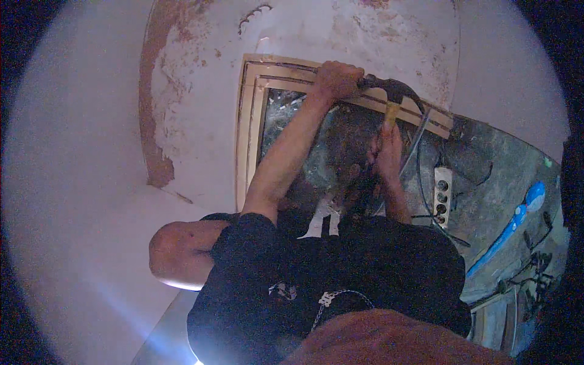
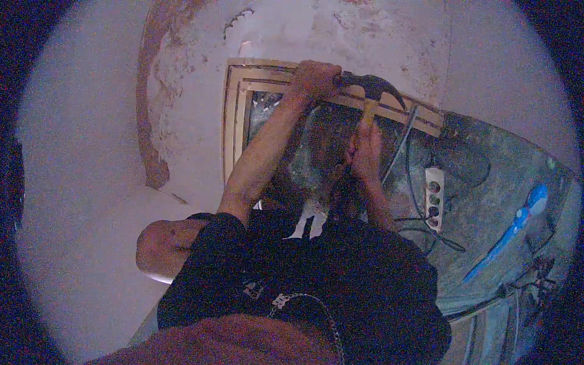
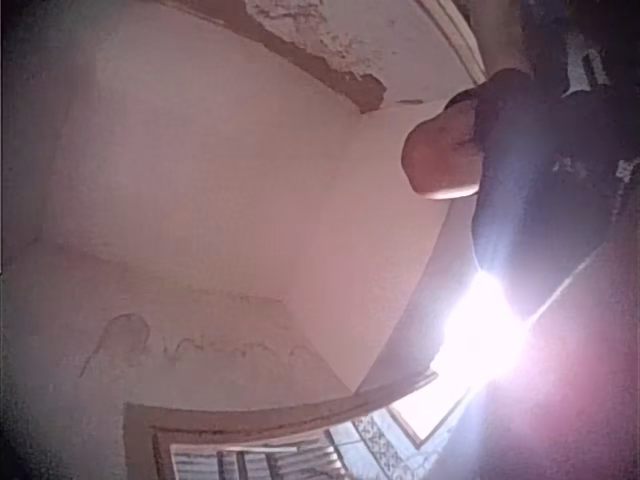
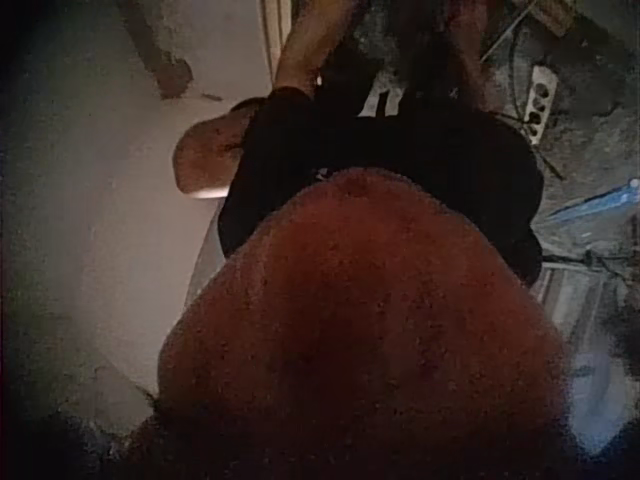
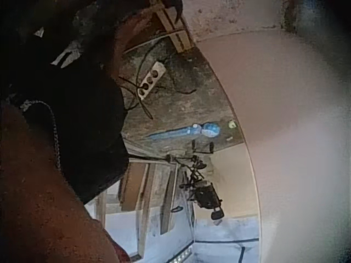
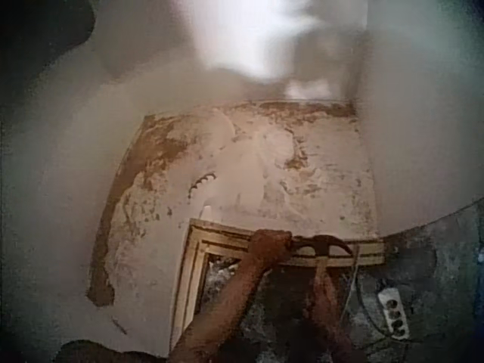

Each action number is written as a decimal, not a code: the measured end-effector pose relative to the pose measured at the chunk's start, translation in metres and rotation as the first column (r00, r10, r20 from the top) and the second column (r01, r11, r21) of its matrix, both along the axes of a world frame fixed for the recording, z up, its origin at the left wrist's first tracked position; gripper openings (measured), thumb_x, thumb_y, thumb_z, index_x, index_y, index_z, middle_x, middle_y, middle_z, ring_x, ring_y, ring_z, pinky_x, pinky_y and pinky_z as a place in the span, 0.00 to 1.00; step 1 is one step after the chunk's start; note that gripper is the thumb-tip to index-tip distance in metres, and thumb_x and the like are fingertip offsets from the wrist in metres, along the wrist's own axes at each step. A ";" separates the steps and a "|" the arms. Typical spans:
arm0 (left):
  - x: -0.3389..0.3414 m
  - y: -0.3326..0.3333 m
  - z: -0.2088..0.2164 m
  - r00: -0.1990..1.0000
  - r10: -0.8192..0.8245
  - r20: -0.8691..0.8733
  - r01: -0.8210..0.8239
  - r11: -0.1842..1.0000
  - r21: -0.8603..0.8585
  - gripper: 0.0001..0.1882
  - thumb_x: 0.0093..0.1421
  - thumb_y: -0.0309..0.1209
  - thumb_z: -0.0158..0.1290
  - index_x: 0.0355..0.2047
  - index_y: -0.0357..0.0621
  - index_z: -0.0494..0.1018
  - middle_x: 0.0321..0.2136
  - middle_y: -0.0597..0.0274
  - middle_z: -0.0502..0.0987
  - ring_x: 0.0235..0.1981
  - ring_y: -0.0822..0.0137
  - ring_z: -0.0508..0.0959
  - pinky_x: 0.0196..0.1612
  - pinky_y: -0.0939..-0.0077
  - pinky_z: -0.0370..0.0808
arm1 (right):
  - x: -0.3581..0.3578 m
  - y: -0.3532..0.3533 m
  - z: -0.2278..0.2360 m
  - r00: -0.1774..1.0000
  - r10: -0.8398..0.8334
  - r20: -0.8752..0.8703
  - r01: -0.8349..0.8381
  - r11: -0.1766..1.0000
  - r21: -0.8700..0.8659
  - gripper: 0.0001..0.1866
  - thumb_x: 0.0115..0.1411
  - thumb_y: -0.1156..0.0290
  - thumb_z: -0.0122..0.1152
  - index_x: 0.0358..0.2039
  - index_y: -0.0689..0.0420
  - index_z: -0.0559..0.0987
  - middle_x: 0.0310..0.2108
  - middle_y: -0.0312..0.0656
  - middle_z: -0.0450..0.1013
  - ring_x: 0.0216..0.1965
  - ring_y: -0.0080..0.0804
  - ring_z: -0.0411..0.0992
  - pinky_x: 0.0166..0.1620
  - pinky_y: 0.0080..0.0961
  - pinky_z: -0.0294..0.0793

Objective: The person uses a hammer and a chisel to pry and strike the wooden trim around a doorway. The person works around the top edge of the frame to loosen and remove the wooden pieces.

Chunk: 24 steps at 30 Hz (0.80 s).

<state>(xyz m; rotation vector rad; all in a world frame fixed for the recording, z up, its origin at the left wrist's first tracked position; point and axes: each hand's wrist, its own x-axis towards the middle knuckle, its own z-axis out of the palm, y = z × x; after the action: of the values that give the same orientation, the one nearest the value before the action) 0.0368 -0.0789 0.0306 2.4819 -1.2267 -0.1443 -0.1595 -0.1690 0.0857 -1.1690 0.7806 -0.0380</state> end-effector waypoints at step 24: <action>0.009 0.006 0.001 0.999 0.035 0.010 -0.035 0.999 0.023 0.15 0.53 0.46 0.50 0.23 0.49 0.74 0.20 0.57 0.77 0.24 0.55 0.79 0.28 0.58 0.76 | 0.008 0.011 -0.015 0.998 -0.034 0.044 0.027 0.988 0.151 0.16 0.66 0.52 0.40 0.32 0.52 0.63 0.14 0.34 0.59 0.09 0.24 0.57 0.12 0.21 0.59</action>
<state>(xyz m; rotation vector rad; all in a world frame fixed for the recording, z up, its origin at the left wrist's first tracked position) 0.0456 -0.0725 0.0317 2.5258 -1.1914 -0.1381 -0.1514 -0.1581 0.0705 -1.0102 0.7474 -0.0312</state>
